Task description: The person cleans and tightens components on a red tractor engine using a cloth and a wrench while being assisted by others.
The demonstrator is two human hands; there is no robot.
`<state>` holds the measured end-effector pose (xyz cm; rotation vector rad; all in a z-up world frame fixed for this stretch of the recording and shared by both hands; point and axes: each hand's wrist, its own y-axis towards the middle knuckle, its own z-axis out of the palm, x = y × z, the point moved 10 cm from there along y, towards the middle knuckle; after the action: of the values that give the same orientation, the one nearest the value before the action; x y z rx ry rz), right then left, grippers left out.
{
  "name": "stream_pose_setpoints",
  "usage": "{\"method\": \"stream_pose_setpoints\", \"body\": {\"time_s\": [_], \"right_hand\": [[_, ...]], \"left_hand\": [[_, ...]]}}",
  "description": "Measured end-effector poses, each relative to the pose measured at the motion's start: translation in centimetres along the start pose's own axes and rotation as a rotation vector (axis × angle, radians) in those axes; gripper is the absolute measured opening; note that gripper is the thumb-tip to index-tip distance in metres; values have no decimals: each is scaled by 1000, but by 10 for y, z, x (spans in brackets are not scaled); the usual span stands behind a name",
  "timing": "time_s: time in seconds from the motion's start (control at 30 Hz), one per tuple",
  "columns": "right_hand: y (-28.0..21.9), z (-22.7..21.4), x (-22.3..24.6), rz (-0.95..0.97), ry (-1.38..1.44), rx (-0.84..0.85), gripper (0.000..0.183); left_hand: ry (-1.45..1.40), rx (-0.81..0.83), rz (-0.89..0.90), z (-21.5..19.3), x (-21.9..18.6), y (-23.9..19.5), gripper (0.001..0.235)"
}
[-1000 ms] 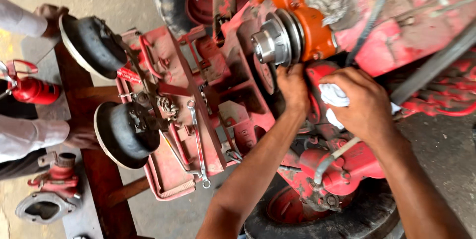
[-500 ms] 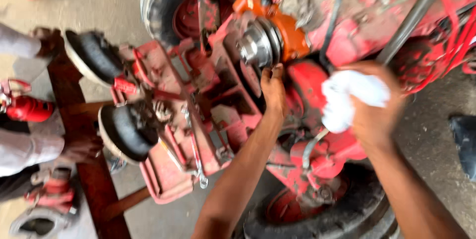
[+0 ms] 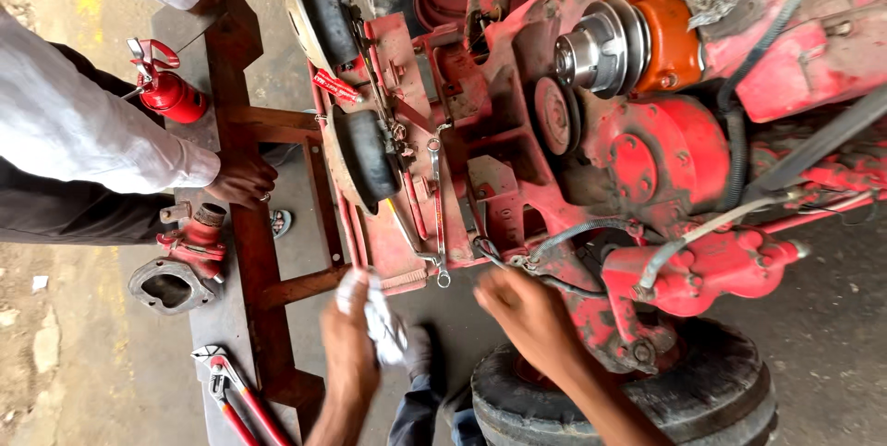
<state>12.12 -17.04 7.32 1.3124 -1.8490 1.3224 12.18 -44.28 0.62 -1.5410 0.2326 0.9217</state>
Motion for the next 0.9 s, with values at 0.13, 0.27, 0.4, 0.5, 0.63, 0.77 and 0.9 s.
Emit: {"method": "stream_pose_setpoints", "body": {"time_s": [0.13, 0.27, 0.4, 0.5, 0.63, 0.77, 0.9], "right_hand": [[60, 19, 61, -427, -430, -413, 40], [84, 33, 65, -430, -559, -422, 60], [107, 52, 11, -142, -607, -233, 44], [112, 46, -11, -149, -561, -323, 30], [85, 18, -14, -310, -366, -638, 32], [35, 13, -37, 70, 419, -463, 18], [-63, -19, 38, -93, 857, -434, 31]], "left_hand": [[231, -16, 657, 12, -85, 10, 40], [678, 10, 1014, 66, -120, -8, 46], [756, 83, 1069, 64, -119, -30, 55], [770, 138, 1001, 58, -121, -32, 56], [529, 173, 1087, 52, -137, -57, 61], [495, 219, 1119, 48, -140, -85, 54], [621, 454, 725, 69, -104, -85, 42]]}}
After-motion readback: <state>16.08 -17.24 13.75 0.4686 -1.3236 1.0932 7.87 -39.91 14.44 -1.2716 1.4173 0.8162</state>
